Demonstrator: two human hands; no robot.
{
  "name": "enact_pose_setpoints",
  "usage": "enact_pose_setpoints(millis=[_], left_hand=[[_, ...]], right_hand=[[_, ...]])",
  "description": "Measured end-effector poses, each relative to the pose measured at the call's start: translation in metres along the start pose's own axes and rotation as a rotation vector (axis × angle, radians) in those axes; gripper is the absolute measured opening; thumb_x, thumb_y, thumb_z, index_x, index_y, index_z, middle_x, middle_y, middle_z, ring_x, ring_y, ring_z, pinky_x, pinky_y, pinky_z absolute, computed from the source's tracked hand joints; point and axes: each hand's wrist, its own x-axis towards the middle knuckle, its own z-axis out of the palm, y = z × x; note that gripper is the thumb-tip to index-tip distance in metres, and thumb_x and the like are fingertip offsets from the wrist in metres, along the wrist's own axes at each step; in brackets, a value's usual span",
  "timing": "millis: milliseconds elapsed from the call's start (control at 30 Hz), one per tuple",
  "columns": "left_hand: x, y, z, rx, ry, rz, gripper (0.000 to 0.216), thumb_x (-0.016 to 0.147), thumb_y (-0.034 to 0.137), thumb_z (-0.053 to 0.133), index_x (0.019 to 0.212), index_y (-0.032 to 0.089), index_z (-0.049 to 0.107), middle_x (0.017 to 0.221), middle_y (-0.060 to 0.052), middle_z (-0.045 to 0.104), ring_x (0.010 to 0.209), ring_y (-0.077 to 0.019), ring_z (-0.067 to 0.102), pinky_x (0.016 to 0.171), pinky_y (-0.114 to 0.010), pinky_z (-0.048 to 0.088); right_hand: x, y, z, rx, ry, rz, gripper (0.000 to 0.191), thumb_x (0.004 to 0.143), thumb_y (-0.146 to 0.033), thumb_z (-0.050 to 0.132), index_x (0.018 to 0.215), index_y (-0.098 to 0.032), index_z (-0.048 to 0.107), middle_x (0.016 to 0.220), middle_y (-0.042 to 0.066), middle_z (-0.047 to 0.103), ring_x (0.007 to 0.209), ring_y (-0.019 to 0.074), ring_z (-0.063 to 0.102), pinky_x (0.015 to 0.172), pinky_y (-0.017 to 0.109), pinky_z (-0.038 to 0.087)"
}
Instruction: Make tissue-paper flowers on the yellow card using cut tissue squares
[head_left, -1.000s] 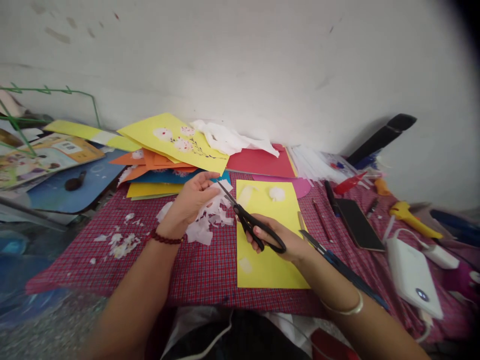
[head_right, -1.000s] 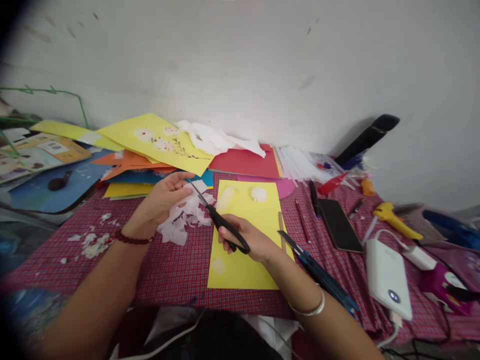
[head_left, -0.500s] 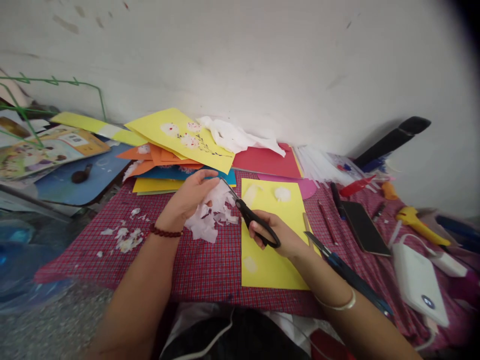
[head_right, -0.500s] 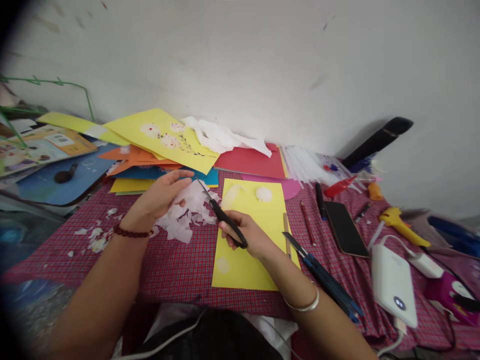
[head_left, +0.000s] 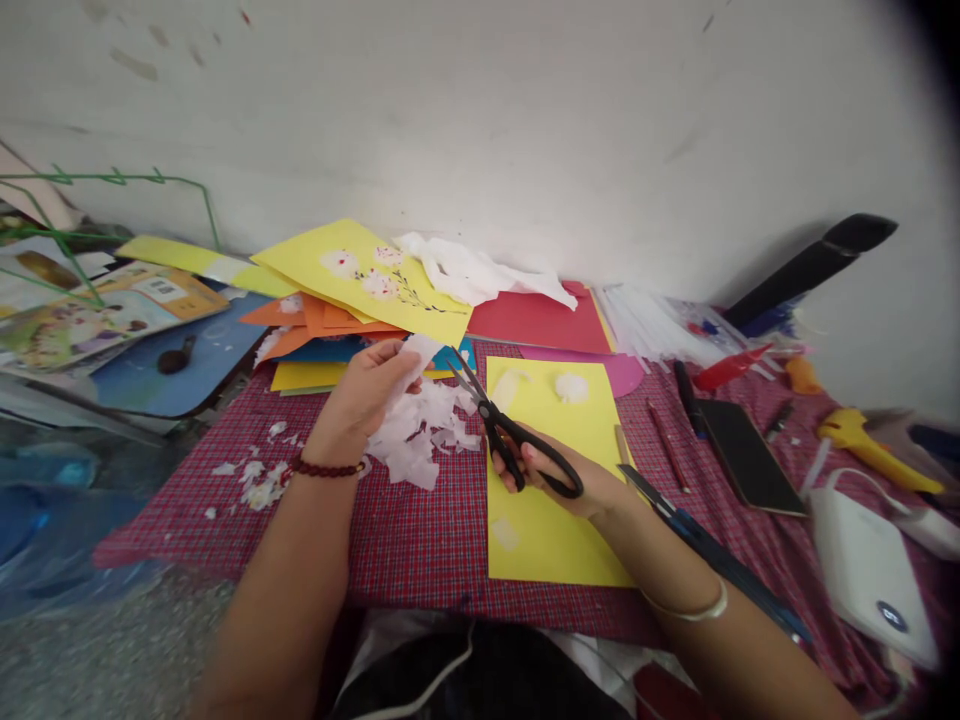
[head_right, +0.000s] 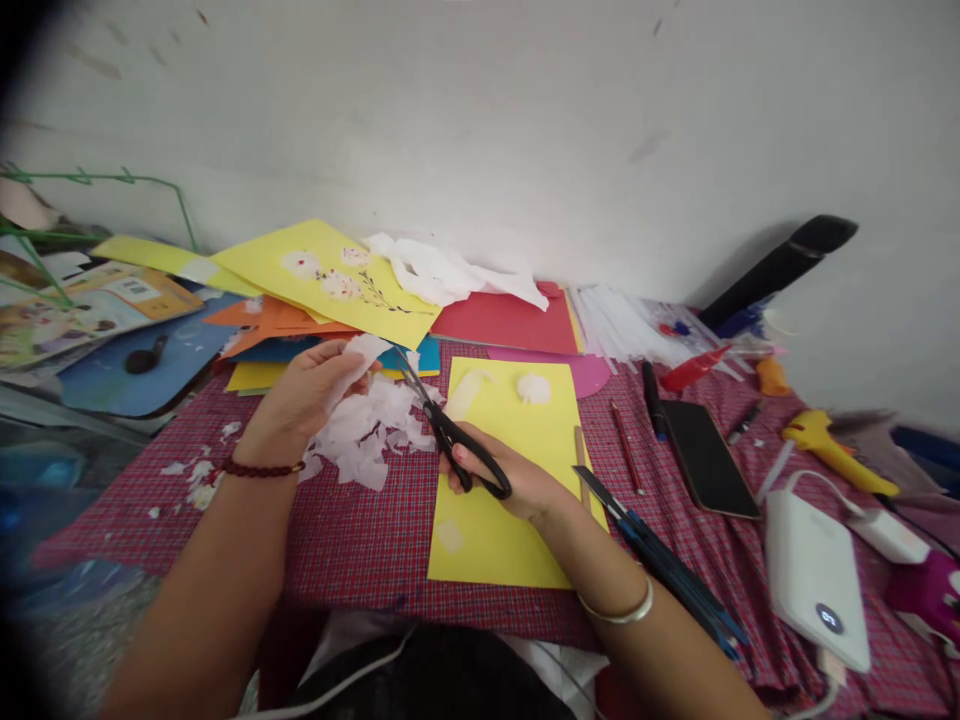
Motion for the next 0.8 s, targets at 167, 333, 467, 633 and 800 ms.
enact_pose_setpoints(millis=[167,333,467,633,800], left_hand=[[-0.003,-0.002,0.003,0.016,-0.135,-0.092,0.017,0.062,0.027,0.075,0.069,0.017,0.064,0.065,0.001,0.062,0.055,-0.0086,0.053,0.055,-0.022,0.044],[-0.007,-0.006,0.010,0.084,-0.239,-0.122,0.012,0.066,0.027,0.072,0.069,0.016,0.066,0.068,-0.002,0.065,0.054,-0.0082,0.052,0.051,-0.021,0.040],[-0.003,-0.008,0.012,-0.023,-0.087,-0.134,0.013,0.062,0.022,0.073,0.068,0.016,0.063,0.067,-0.001,0.066,0.055,-0.0087,0.056,0.051,-0.021,0.043],[0.002,-0.007,0.010,-0.285,-0.067,-0.137,0.024,0.060,0.025,0.073,0.080,0.016,0.063,0.084,-0.001,0.072,0.051,-0.0078,0.058,0.045,-0.021,0.042],[-0.003,-0.005,0.013,-0.184,-0.112,-0.120,0.023,0.057,0.023,0.075,0.072,0.018,0.058,0.061,0.004,0.062,0.050,-0.0108,0.058,0.042,-0.021,0.039]], right_hand=[[0.001,-0.002,-0.001,-0.052,-0.069,0.001,0.051,0.088,-0.065,0.064,0.100,-0.016,0.055,0.089,0.004,0.056,0.071,0.0108,0.052,0.064,0.026,0.041],[0.002,-0.005,0.000,-0.054,-0.062,0.008,0.052,0.088,-0.065,0.064,0.102,-0.016,0.055,0.087,0.003,0.055,0.068,0.0099,0.051,0.062,0.025,0.040],[0.001,-0.003,0.000,-0.014,-0.053,0.004,0.052,0.087,-0.064,0.066,0.103,-0.015,0.056,0.086,0.003,0.057,0.067,0.0095,0.052,0.061,0.024,0.040],[-0.002,0.002,-0.002,0.249,-0.081,0.077,0.056,0.084,-0.066,0.068,0.110,-0.017,0.057,0.086,0.003,0.060,0.067,0.0099,0.055,0.059,0.023,0.040],[-0.002,0.004,-0.002,0.193,-0.091,0.046,0.052,0.086,-0.063,0.067,0.107,-0.016,0.059,0.086,0.003,0.061,0.064,0.0089,0.054,0.057,0.023,0.038]])
